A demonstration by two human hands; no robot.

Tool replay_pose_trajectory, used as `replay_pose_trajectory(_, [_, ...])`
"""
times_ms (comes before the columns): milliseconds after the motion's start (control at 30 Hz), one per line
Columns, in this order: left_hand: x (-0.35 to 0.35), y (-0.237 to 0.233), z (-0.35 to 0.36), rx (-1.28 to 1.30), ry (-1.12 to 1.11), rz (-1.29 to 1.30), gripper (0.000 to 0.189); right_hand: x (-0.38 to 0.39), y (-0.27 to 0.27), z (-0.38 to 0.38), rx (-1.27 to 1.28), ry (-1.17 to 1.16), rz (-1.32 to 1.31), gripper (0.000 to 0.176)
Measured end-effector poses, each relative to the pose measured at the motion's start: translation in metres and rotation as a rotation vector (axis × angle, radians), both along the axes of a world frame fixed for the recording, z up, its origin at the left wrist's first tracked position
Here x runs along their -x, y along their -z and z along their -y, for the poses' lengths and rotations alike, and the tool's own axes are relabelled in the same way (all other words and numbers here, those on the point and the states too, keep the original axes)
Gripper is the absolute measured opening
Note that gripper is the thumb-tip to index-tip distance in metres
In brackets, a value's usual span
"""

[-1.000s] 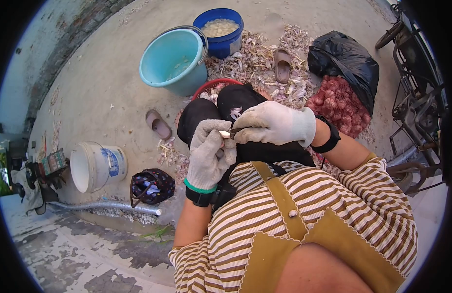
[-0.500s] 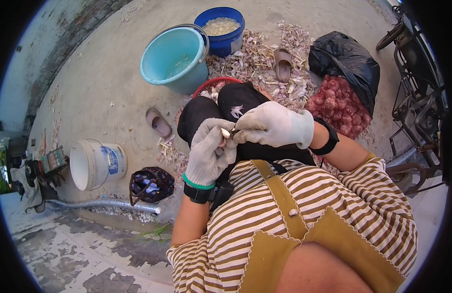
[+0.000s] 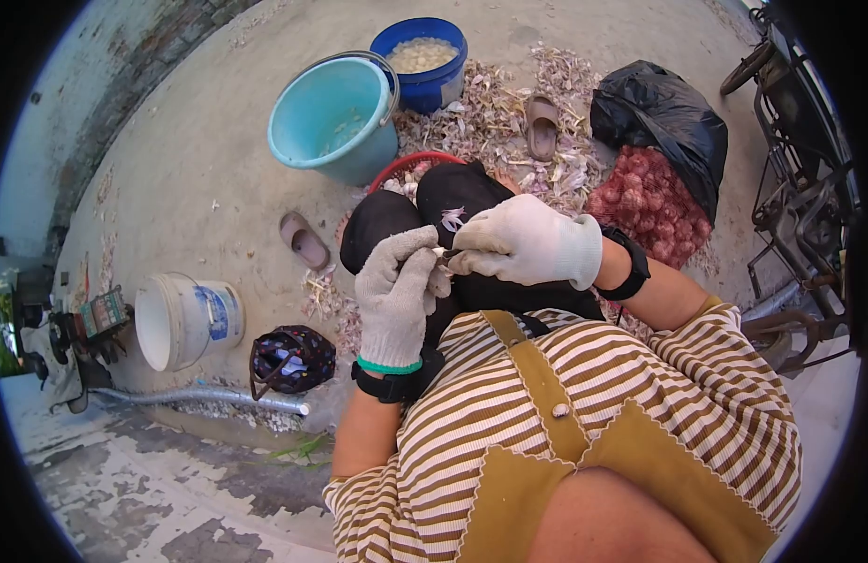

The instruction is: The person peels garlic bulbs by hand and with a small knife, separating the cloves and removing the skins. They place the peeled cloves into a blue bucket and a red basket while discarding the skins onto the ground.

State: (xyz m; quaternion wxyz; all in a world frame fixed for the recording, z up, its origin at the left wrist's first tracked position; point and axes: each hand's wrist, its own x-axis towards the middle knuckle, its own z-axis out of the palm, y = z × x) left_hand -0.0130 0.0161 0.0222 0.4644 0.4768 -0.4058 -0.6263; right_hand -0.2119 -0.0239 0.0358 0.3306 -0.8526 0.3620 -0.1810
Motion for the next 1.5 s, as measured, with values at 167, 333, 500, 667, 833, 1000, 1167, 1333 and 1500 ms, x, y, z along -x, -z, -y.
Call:
replay_pose_trajectory(167, [0.007, 0.003, 0.002, 0.060, -0.124, 0.026, 0.017, -0.008, 0.001, -0.008, 0.030, -0.106, -0.062, 0.023])
replay_pose_trajectory(333, [-0.002, 0.005, 0.006, -0.027, -0.104, -0.260, 0.015, 0.004, 0.001, -0.004, -0.149, -0.003, -0.127, 0.028])
replay_pose_trajectory(500, [-0.002, 0.009, 0.008, -0.051, -0.030, -0.498, 0.014, 0.006, -0.008, 0.002, -0.094, 0.096, -0.062, 0.025])
replay_pose_trajectory(667, [0.002, 0.003, 0.005, -0.087, -0.069, -0.441, 0.014, -0.003, -0.006, -0.003, 0.147, 0.149, -0.128, 0.031])
replay_pose_trajectory(833, [0.004, 0.003, 0.003, -0.072, -0.116, -0.302, 0.013, -0.007, -0.012, -0.003, 0.183, 0.161, -0.263, 0.031])
replay_pose_trajectory(1000, [0.012, 0.001, 0.000, -0.004, -0.165, -0.137, 0.014, -0.006, -0.010, 0.000, 0.301, 0.149, -0.344, 0.026])
replay_pose_trajectory(1167, [0.018, 0.003, -0.005, 0.102, -0.225, 0.000, 0.014, -0.011, -0.012, -0.001, 0.418, 0.061, -0.378, 0.020])
replay_pose_trajectory(1333, [0.012, 0.005, -0.002, 0.095, -0.216, -0.020, 0.014, -0.016, -0.012, -0.001, 0.313, 0.026, -0.445, 0.024])
replay_pose_trajectory(1500, [0.008, 0.007, 0.004, -0.090, -0.176, -0.394, 0.011, -0.012, -0.008, -0.004, 0.272, -0.075, -0.195, 0.020])
